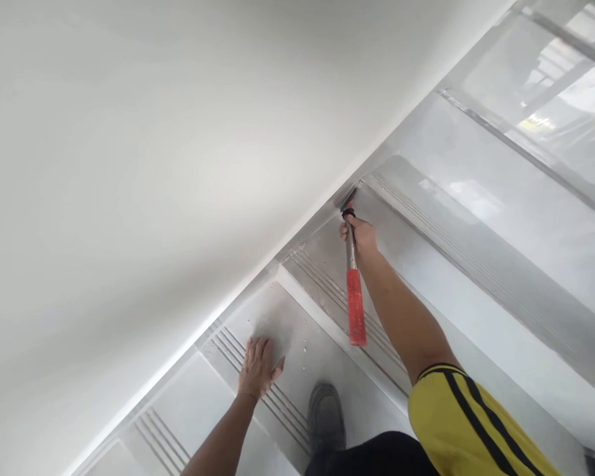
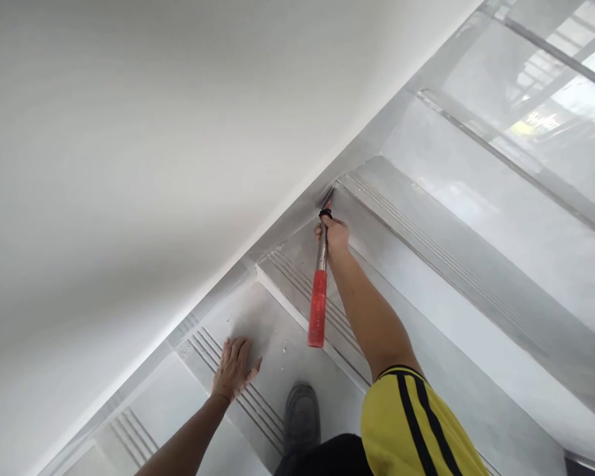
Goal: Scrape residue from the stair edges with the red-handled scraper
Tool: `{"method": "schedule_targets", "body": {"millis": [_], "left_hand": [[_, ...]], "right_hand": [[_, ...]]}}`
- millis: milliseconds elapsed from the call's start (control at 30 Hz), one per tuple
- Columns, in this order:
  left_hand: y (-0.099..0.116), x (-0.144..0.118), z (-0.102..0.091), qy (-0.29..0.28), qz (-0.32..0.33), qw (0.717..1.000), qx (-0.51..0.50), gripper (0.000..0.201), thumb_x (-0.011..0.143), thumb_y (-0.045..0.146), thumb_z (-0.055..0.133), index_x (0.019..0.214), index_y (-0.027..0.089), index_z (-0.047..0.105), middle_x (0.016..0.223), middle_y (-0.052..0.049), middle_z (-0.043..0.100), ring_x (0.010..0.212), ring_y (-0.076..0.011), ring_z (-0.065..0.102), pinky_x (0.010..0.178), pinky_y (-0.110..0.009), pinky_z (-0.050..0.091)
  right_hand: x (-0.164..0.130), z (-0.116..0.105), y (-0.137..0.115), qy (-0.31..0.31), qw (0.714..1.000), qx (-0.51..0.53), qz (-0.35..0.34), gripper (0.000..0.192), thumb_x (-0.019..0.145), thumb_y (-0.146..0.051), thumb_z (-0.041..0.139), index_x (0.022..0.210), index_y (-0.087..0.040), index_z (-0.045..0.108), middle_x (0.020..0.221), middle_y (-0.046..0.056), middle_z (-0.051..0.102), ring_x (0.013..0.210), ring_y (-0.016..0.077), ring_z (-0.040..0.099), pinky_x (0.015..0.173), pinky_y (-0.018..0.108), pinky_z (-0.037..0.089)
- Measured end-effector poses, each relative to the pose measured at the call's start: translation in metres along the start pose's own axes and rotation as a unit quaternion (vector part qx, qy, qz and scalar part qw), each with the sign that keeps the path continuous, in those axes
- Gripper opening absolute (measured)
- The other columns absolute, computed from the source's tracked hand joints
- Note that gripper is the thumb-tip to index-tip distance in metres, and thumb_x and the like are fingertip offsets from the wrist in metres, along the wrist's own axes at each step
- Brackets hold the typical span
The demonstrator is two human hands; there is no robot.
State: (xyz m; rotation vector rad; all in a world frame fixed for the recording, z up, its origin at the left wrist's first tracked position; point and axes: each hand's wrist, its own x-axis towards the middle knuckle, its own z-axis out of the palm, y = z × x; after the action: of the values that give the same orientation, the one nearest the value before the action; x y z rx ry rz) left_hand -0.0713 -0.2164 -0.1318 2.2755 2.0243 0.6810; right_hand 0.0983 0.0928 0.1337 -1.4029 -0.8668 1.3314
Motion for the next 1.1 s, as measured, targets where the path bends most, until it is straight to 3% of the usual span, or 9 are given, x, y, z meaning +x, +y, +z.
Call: {"method": "schedule_targets", "body": {"millis": [300, 467, 633, 700, 833, 900, 967, 1100], "left_hand": [[0.001, 0.001, 0.002, -0.001, -0.007, 1.0, -0.013, 0.046, 0.079, 0.045, 0.052, 0.108, 0.01, 0.056, 0.104, -0.013, 0.057, 0.106, -0.0298, 0.05, 0.103, -0.051, 0.033], [0.001, 0.0, 0.001, -0.015, 0.003, 1.0, -0.009, 0.045, 0.08, 0.045, 0.052, 0.108, 0.01, 0.057, 0.106, -0.014, 0.056, 0.107, -0.0305, 0.049, 0.103, -0.052, 0.032], [0.001, 0.001, 0.001, -0.013, -0.008, 1.0, -0.004, 0.046, 0.08, 0.046, 0.051, 0.107, 0.011, 0.057, 0.105, -0.014, 0.057, 0.105, -0.0301, 0.05, 0.102, -0.052, 0.033], [0.001, 0.0, 0.001, -0.017, -0.007, 1.0, -0.007, 0.046, 0.08, 0.046, 0.05, 0.108, 0.01, 0.057, 0.105, -0.014, 0.056, 0.106, -0.03, 0.049, 0.103, -0.052, 0.032], [0.002, 0.0, 0.0, -0.027, -0.008, 1.0, -0.007, 0.046, 0.08, 0.046, 0.05, 0.108, 0.01, 0.057, 0.106, -0.014, 0.056, 0.106, -0.0304, 0.049, 0.103, -0.051, 0.032], [0.002, 0.001, 0.0, -0.029, -0.008, 1.0, -0.006, 0.046, 0.08, 0.046, 0.05, 0.108, 0.01, 0.057, 0.106, -0.014, 0.056, 0.106, -0.0307, 0.049, 0.103, -0.052, 0.032], [0.003, 0.002, -0.001, -0.03, -0.01, 0.999, -0.008, 0.046, 0.08, 0.046, 0.05, 0.108, 0.01, 0.057, 0.106, -0.014, 0.056, 0.107, -0.0306, 0.049, 0.103, -0.052, 0.032], [0.003, 0.002, -0.001, -0.035, -0.015, 0.999, -0.01, 0.045, 0.079, 0.045, 0.052, 0.107, 0.009, 0.057, 0.106, -0.014, 0.056, 0.107, -0.0307, 0.048, 0.104, -0.052, 0.03]], "right_hand": [[0.004, -0.005, -0.002, -0.012, 0.999, -0.037, 0.004, 0.012, 0.077, -0.023, 0.055, 0.069, -0.016, 0.05, 0.052, 0.0, 0.052, 0.041, 0.0073, 0.045, 0.035, 0.018, 0.037], [0.0, -0.022, 0.004, -0.009, 0.999, -0.045, 0.0, 0.018, 0.073, -0.029, 0.062, 0.067, -0.017, 0.05, 0.055, 0.001, 0.053, 0.042, 0.0078, 0.047, 0.036, 0.019, 0.038], [0.017, -0.012, 0.01, -0.027, 0.997, -0.066, -0.002, 0.016, 0.073, -0.029, 0.06, 0.069, -0.017, 0.05, 0.053, 0.0, 0.053, 0.041, 0.0084, 0.047, 0.036, 0.02, 0.037], [0.015, -0.025, 0.017, -0.025, 0.997, -0.069, -0.006, 0.019, 0.071, -0.032, 0.062, 0.072, -0.017, 0.05, 0.053, 0.0, 0.054, 0.04, 0.0085, 0.046, 0.035, 0.02, 0.036], [-0.01, -0.089, 0.038, -0.002, 0.998, -0.059, 0.003, 0.035, 0.061, -0.038, 0.07, 0.083, -0.017, 0.051, 0.055, -0.001, 0.057, 0.039, 0.0092, 0.047, 0.033, 0.02, 0.035], [-0.014, -0.106, 0.046, 0.014, 0.998, -0.062, -0.008, 0.042, 0.059, -0.038, 0.072, 0.09, -0.018, 0.051, 0.055, -0.002, 0.058, 0.037, 0.0101, 0.048, 0.032, 0.021, 0.036], [-0.005, -0.095, 0.049, 0.015, 0.997, -0.075, -0.019, 0.043, 0.06, -0.038, 0.071, 0.093, -0.018, 0.052, 0.054, -0.002, 0.059, 0.036, 0.0107, 0.048, 0.032, 0.021, 0.037], [0.024, -0.045, 0.044, -0.006, 0.995, -0.093, -0.019, 0.037, 0.064, -0.036, 0.068, 0.093, -0.018, 0.054, 0.051, -0.003, 0.058, 0.035, 0.0108, 0.048, 0.032, 0.022, 0.037]]}}
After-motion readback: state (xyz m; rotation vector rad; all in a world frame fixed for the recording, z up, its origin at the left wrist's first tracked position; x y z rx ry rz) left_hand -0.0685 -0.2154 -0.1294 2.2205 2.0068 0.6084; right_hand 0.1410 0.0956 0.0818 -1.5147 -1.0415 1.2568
